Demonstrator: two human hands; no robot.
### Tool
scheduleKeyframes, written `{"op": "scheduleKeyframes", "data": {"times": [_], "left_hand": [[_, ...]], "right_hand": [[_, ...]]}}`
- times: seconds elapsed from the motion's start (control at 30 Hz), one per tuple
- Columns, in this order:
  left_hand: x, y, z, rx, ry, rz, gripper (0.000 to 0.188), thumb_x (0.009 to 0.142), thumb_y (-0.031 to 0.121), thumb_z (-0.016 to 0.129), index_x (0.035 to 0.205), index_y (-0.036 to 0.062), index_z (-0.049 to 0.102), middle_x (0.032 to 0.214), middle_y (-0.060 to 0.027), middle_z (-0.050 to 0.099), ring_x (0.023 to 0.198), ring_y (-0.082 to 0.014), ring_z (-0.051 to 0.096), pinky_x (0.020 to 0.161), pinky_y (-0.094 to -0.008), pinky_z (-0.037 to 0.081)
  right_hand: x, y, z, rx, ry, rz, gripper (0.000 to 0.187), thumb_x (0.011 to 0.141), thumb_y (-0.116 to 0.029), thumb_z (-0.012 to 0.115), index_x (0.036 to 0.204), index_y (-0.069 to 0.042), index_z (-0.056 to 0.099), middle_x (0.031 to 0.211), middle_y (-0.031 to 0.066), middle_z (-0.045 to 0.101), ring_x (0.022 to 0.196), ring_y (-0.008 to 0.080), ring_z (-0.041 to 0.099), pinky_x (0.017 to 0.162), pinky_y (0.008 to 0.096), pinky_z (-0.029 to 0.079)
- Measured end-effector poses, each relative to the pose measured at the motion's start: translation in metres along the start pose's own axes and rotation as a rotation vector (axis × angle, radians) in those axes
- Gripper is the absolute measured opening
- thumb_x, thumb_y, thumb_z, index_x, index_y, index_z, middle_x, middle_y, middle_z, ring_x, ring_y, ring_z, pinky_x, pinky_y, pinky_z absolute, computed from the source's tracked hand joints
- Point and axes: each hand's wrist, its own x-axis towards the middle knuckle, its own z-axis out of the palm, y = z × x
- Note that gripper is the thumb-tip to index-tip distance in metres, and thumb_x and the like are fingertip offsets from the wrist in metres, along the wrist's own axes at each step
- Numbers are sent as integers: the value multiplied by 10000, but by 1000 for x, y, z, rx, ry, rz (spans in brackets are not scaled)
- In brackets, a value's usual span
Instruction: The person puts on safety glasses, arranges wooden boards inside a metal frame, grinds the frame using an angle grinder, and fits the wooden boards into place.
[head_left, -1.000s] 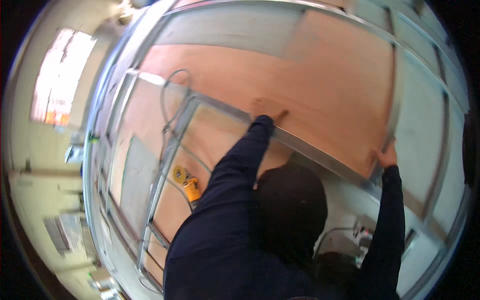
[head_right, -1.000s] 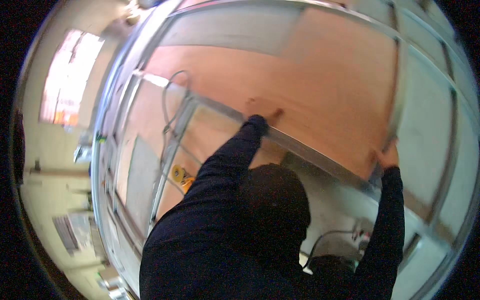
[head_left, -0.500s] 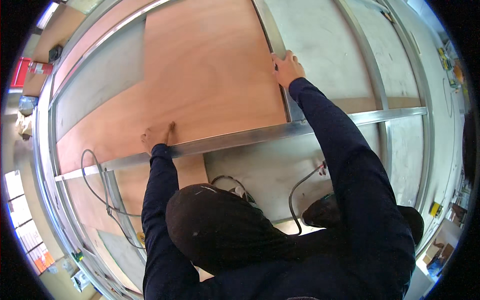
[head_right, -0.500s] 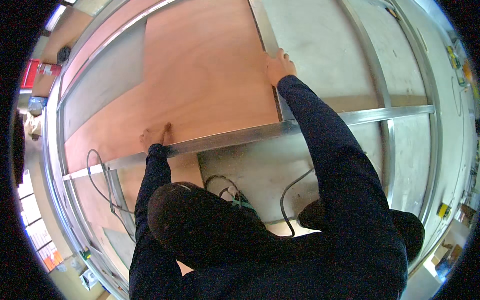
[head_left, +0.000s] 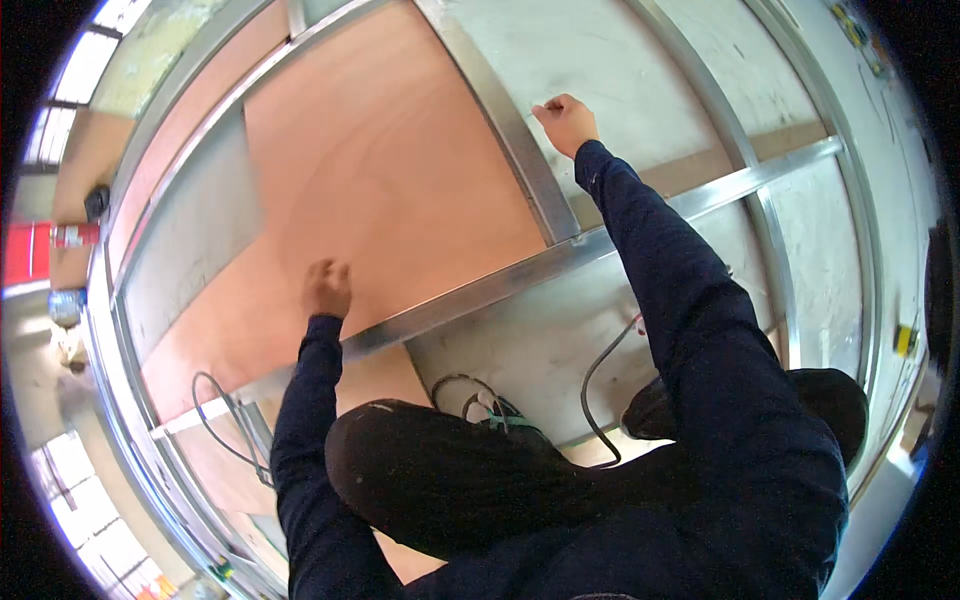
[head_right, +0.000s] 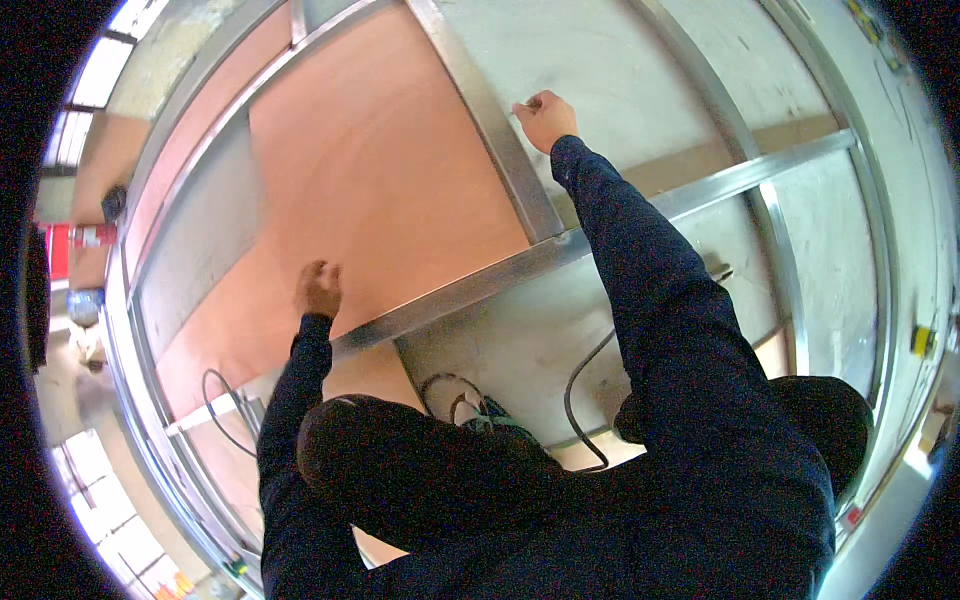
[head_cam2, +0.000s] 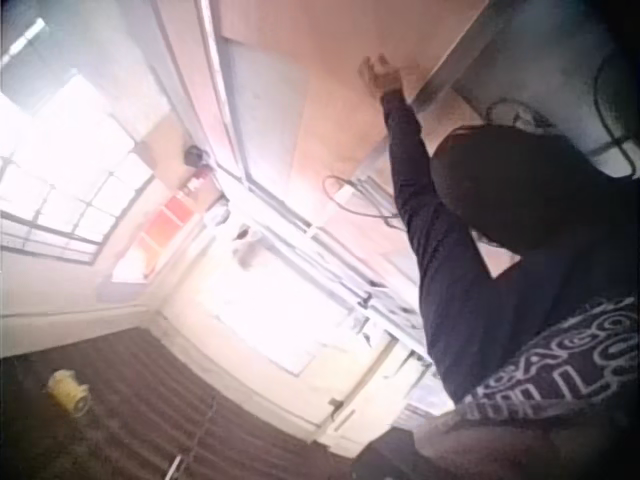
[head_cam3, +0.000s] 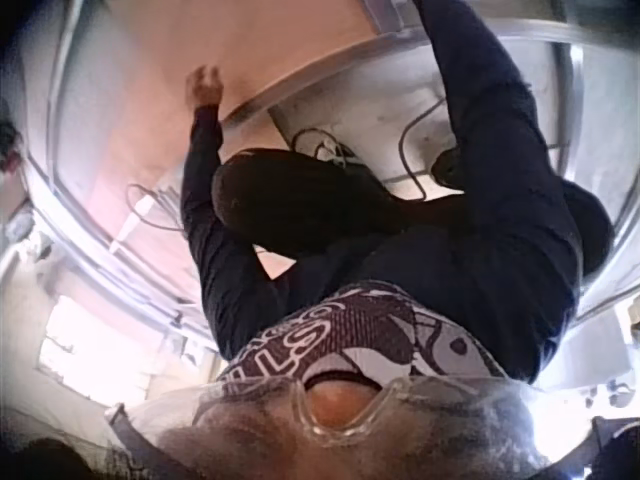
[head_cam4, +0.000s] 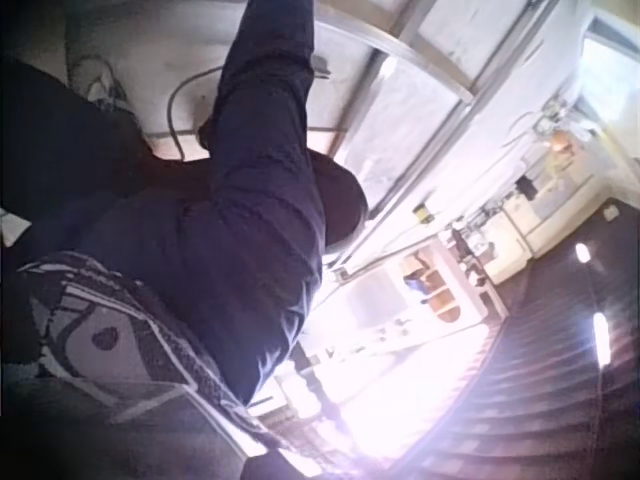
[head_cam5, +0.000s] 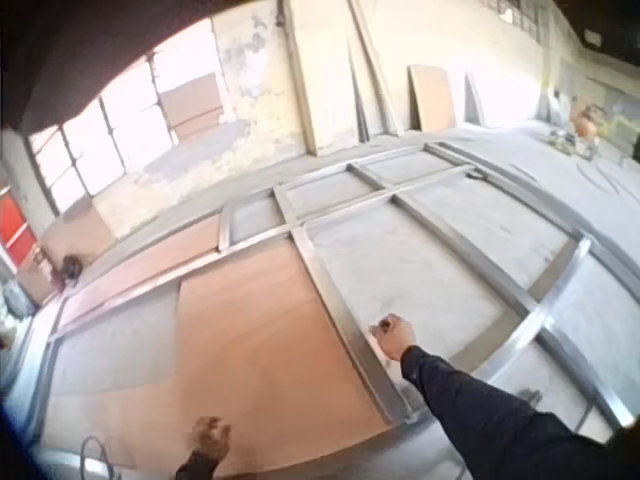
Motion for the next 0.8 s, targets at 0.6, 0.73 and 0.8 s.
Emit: {"op": "scheduleKeyframes", "data": {"times": [0.6,0.73,0.8], "left_hand": [[106,263,78,519,-439,985,797,660,479,688,1311,146,371,1398,-1,316,1014,-356,499,847,-438,445],[108,264,77,537,-467,990,831,670,497,671,1332,128,331,1399,-40,308,1023,-372,488,842,-487,433],[108,266,77,534,-450,1006,820,671,491,671,1327,128,339,1397,-42,311,1026,-368,486,841,-485,434]], "right_hand": [[-24,67,9,172,-34,216,362,852,-348,534,1008,-22,514,935,201,615,886,333,594,753,395,461],[-24,68,3,206,-55,203,335,862,-304,543,996,1,519,896,142,620,843,264,595,746,353,453],[-23,70,3,150,-19,170,333,864,-301,548,993,4,517,872,127,617,812,246,589,732,341,452]]}}
